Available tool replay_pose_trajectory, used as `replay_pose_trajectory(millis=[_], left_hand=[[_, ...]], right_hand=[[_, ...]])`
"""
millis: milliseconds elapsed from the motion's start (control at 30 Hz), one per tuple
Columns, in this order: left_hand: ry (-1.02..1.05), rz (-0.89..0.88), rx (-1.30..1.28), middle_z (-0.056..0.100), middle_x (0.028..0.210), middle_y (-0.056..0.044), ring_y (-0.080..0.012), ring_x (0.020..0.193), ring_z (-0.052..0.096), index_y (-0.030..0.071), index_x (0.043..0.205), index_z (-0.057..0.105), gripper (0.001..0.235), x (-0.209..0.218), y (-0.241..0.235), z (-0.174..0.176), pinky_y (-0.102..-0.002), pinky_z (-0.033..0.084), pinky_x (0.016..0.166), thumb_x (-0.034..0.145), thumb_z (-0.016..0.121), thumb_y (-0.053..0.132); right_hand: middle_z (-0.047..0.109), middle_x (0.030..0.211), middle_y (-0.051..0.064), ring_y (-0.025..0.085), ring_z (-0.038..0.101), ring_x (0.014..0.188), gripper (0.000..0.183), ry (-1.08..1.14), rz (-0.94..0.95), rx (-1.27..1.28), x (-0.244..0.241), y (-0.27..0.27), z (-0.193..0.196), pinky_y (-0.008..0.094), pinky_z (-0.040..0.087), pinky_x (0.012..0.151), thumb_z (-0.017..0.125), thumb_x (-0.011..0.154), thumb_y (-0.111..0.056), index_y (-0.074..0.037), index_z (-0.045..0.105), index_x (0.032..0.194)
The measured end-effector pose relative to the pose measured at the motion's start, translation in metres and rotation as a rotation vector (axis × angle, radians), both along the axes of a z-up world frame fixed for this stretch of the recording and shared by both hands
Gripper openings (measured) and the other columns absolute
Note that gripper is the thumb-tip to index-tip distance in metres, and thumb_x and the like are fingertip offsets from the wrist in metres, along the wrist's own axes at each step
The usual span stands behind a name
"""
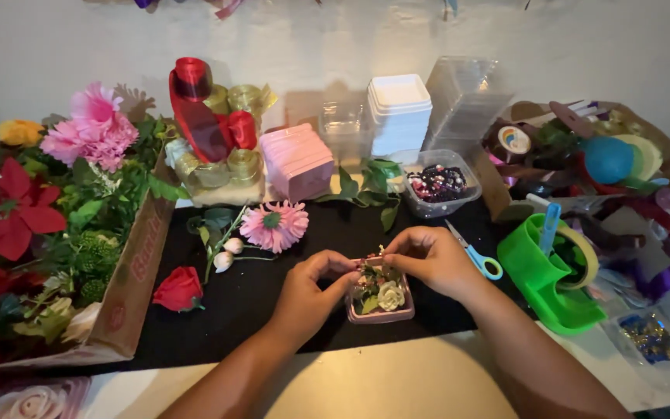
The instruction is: The recorder is assembling small floral arrangements in plastic containers using flowers, ribbons, and decorative beads.
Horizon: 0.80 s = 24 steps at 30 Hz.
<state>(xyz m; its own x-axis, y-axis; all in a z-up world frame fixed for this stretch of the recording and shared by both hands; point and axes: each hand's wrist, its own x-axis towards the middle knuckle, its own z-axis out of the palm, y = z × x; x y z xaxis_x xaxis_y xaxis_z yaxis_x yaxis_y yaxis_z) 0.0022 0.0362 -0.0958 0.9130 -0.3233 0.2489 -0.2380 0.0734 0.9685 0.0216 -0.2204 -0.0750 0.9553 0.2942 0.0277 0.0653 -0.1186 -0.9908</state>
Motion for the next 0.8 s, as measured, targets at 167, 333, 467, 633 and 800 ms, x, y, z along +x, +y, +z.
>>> replay_pose_trajectory(millis=[167,333,467,633,800], left_hand=[[-0.186,0.09,0.183,0.079,0.089,-0.006,-0.0139,0.082,0.075,0.003,0.098,0.074,0.016,0.001,-0.002,0.019,-0.03,0.058,0.077,0.085,0.079,0.012],[-0.274,0.166,0.353,0.077,0.089,-0.005,-0.0198,0.083,0.074,0.011,0.099,0.078,0.019,0.002,0.0,0.017,-0.036,0.054,0.08,0.084,0.079,0.023],[-0.303,0.202,0.472,0.077,0.091,-0.002,-0.0208,0.093,0.07,0.014,0.097,0.079,0.02,0.002,0.001,0.012,-0.039,0.045,0.088,0.083,0.08,0.029],[-0.323,0.182,0.482,0.077,0.093,0.001,-0.0195,0.098,0.068,0.016,0.095,0.078,0.018,-0.001,0.002,0.019,-0.04,0.042,0.088,0.083,0.079,0.029],[-0.334,0.178,0.485,0.075,0.1,0.002,-0.0198,0.103,0.065,0.015,0.092,0.079,0.015,-0.004,0.003,0.026,-0.04,0.04,0.094,0.086,0.076,0.028]], right_hand=[[0.076,0.078,0.002,0.007,0.066,0.068,0.013,-0.074,-0.109,-0.229,-0.001,0.003,0.004,0.024,0.054,0.062,0.078,0.087,-0.013,-0.002,0.076,0.091],[0.076,0.074,0.001,0.004,0.066,0.065,0.013,-0.135,-0.165,-0.382,-0.002,0.005,0.011,0.022,0.054,0.059,0.08,0.084,-0.017,-0.004,0.077,0.088],[0.073,0.075,0.0,0.006,0.062,0.063,0.014,-0.146,-0.162,-0.45,0.0,0.005,0.003,0.024,0.049,0.055,0.081,0.083,-0.018,-0.006,0.079,0.088],[0.065,0.079,0.0,0.007,0.06,0.066,0.013,-0.249,-0.149,-0.452,-0.003,0.006,0.01,0.024,0.048,0.058,0.081,0.082,-0.017,-0.007,0.079,0.091],[0.064,0.084,0.0,0.008,0.059,0.066,0.012,-0.249,-0.181,-0.428,-0.003,0.006,0.007,0.025,0.048,0.058,0.079,0.084,-0.015,-0.007,0.077,0.093]])
